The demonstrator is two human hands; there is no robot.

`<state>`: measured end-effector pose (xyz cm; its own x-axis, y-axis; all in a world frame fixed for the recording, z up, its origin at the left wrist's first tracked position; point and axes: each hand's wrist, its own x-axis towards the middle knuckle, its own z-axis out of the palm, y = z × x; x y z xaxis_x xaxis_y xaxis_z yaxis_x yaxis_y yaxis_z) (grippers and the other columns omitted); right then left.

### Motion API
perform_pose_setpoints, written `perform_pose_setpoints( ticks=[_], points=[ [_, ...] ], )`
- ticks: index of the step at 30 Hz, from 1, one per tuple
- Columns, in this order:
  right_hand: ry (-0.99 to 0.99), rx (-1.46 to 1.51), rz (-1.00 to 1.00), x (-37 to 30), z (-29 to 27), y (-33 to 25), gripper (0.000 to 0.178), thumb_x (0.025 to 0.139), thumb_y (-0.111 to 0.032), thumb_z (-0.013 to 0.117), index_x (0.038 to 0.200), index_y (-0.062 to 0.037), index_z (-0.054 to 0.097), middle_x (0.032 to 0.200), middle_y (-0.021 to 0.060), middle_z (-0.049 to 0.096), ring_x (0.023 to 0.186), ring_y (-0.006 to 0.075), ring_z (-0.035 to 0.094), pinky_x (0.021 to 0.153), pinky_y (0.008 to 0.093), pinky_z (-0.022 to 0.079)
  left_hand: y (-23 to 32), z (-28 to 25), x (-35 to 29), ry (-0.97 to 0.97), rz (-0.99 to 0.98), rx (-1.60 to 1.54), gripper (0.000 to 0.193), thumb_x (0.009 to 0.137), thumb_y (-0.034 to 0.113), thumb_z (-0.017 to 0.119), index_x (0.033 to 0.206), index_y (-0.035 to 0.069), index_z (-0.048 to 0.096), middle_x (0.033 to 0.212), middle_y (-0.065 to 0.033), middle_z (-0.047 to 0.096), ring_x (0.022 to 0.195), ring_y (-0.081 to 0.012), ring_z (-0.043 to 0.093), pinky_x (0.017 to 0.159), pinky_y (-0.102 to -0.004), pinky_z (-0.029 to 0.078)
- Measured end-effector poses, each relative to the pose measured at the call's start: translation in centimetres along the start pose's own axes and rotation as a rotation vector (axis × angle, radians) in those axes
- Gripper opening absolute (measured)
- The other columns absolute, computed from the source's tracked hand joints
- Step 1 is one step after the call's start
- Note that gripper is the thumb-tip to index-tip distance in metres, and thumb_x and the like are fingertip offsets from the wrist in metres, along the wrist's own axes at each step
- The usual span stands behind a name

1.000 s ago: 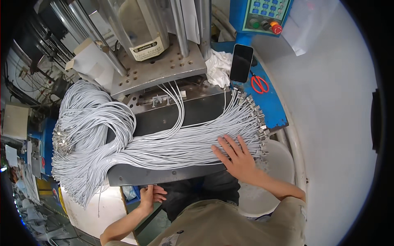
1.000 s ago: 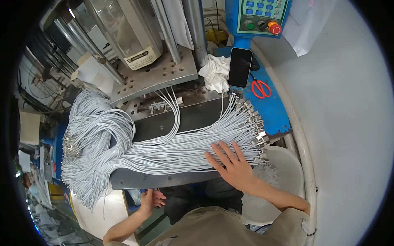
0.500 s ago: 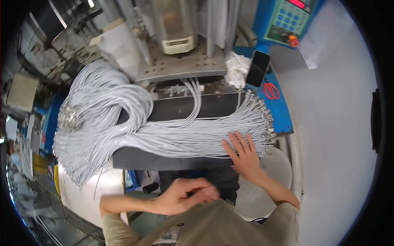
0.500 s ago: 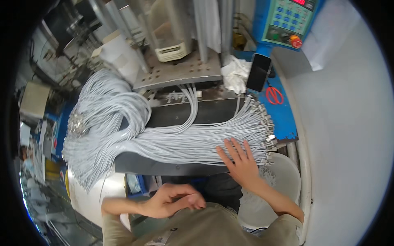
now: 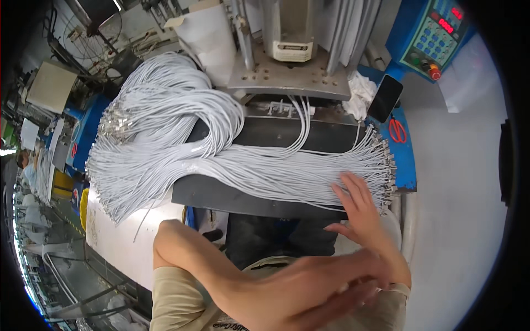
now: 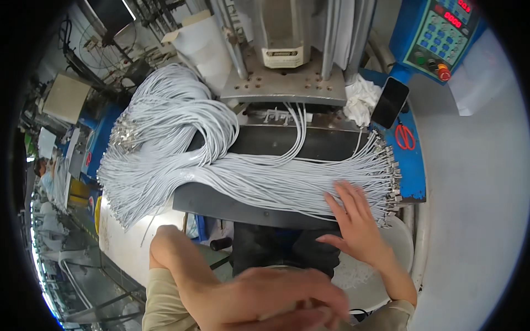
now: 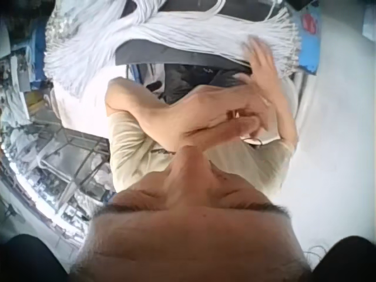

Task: The person fits cable connectors into a metal fixture, inserts the cables into a vertical press machine, and presses the machine buttons to process the connections.

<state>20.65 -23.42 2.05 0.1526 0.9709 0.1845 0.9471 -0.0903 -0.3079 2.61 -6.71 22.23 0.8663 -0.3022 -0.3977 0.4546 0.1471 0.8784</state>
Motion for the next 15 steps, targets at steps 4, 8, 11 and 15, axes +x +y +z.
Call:
perform_pose_setpoints(
  ticks=[4, 8, 11, 15],
  points=[
    [0.070, 1.096, 0.415, 8.1, -1.2, 1.3, 0.085, 0.091, -0.023, 0.077, 0.157, -0.0010, 0.030, 0.124, 0.0202, 0.067, 0.102, 0.0305, 0.071, 0.085, 0.0412, 0.058, -9.6, -1.3, 3.8, 0.243, 0.932, 0.521, 0.025, 0.096, -0.002, 0.058, 0.120, -0.006, 0.061, 0.106, -0.0167, 0.065, 0.098, -0.0321, 0.064, 0.083, -0.0382, 0.054],
    [-0.228, 1.512, 0.679, 15.8, 1.7, 6.5, 0.067, 0.101, -0.022, 0.065, 0.154, 0.0031, 0.033, 0.095, 0.0188, 0.074, 0.080, 0.0242, 0.076, 0.062, 0.0321, 0.059, -14.3, -5.3, 11.8, 0.035, 1.023, 0.860, 0.043, 0.082, -0.005, 0.063, 0.125, -0.005, 0.059, 0.122, -0.0192, 0.060, 0.116, -0.0369, 0.057, 0.101, -0.0487, 0.047],
    [-0.398, 1.614, 0.333, 18.0, 1.7, 4.8, 0.060, 0.099, -0.022, 0.066, 0.146, 0.0060, 0.043, 0.087, 0.0152, 0.075, 0.071, 0.0209, 0.075, 0.059, 0.0305, 0.058, -17.8, -12.3, 11.7, 0.298, 0.831, 1.076, 0.042, 0.081, -0.002, 0.063, 0.122, -0.005, 0.061, 0.131, -0.0192, 0.058, 0.127, -0.0366, 0.054, 0.111, -0.0484, 0.043],
    [0.045, 0.837, 0.261, 21.3, 4.5, 4.0, 0.039, 0.094, -0.022, 0.070, 0.122, 0.0054, 0.064, 0.078, 0.0121, 0.074, 0.065, 0.0193, 0.074, 0.054, 0.0324, 0.055, -15.9, -21.4, 6.4, 0.687, 0.433, 1.791, 0.039, 0.082, 0.001, 0.065, 0.121, 0.002, 0.062, 0.118, -0.0175, 0.063, 0.122, -0.0350, 0.056, 0.116, -0.0467, 0.038]
  ],
)
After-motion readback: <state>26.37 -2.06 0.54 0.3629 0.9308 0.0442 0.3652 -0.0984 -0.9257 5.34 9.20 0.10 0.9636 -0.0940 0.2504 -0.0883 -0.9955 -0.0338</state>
